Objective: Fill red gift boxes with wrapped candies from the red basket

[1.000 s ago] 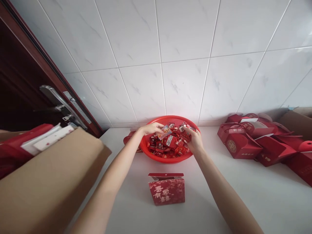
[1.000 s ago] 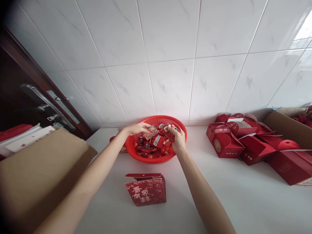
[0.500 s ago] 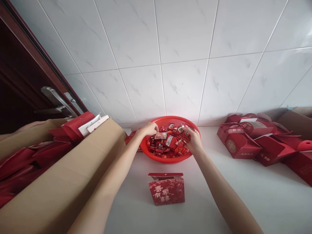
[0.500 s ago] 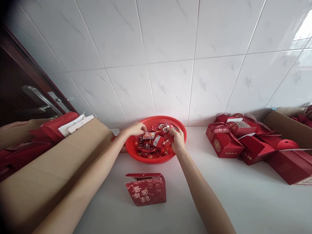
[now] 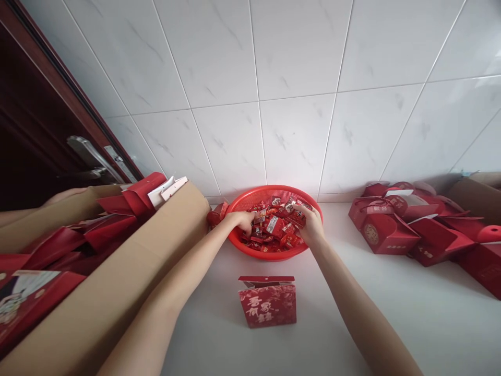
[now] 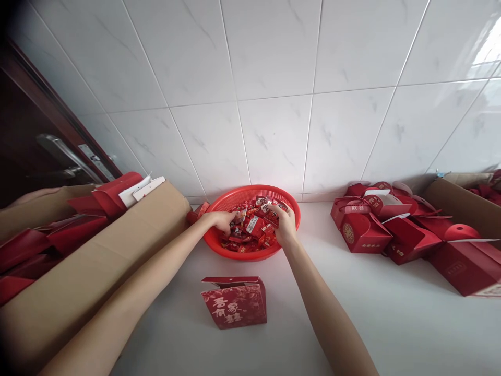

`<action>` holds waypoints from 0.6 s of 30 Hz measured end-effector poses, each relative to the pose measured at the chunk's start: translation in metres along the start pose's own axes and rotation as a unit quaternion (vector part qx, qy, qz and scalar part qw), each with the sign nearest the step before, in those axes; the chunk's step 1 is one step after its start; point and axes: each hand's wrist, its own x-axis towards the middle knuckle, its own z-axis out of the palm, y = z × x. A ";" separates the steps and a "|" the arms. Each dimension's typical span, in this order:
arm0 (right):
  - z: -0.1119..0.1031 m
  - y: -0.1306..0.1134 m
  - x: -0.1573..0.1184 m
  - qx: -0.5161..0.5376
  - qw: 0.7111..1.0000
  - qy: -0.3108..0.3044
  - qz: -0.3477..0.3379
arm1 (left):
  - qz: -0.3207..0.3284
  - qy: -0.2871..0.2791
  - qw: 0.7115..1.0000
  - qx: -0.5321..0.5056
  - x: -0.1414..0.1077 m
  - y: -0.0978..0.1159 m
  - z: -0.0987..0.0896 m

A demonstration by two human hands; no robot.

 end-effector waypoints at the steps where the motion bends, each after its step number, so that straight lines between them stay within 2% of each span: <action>1: 0.000 0.000 0.000 -0.002 1.000 0.000 0.000 | -0.015 -0.011 1.000 0.002 -0.001 0.001 -0.001; 3: 0.000 0.000 0.000 -0.003 1.000 0.001 0.001 | -0.037 -0.024 0.999 -0.001 -0.004 0.003 -0.001; 8: 0.000 0.000 -0.001 -0.006 1.000 0.003 0.006 | -0.046 -0.026 0.997 -0.052 -0.010 0.008 0.002; 12: 0.001 0.000 -0.002 -0.006 1.000 0.008 0.012 | -0.052 -0.002 0.995 -0.079 -0.015 0.009 -0.003; 14: 0.001 -0.001 -0.002 -0.006 1.000 0.011 0.009 | -0.039 0.020 0.994 -0.101 -0.017 0.008 -0.009; 18: 0.001 -0.002 -0.002 -0.010 1.000 0.010 0.011 | 0.015 0.054 0.976 -0.210 -0.024 0.006 -0.019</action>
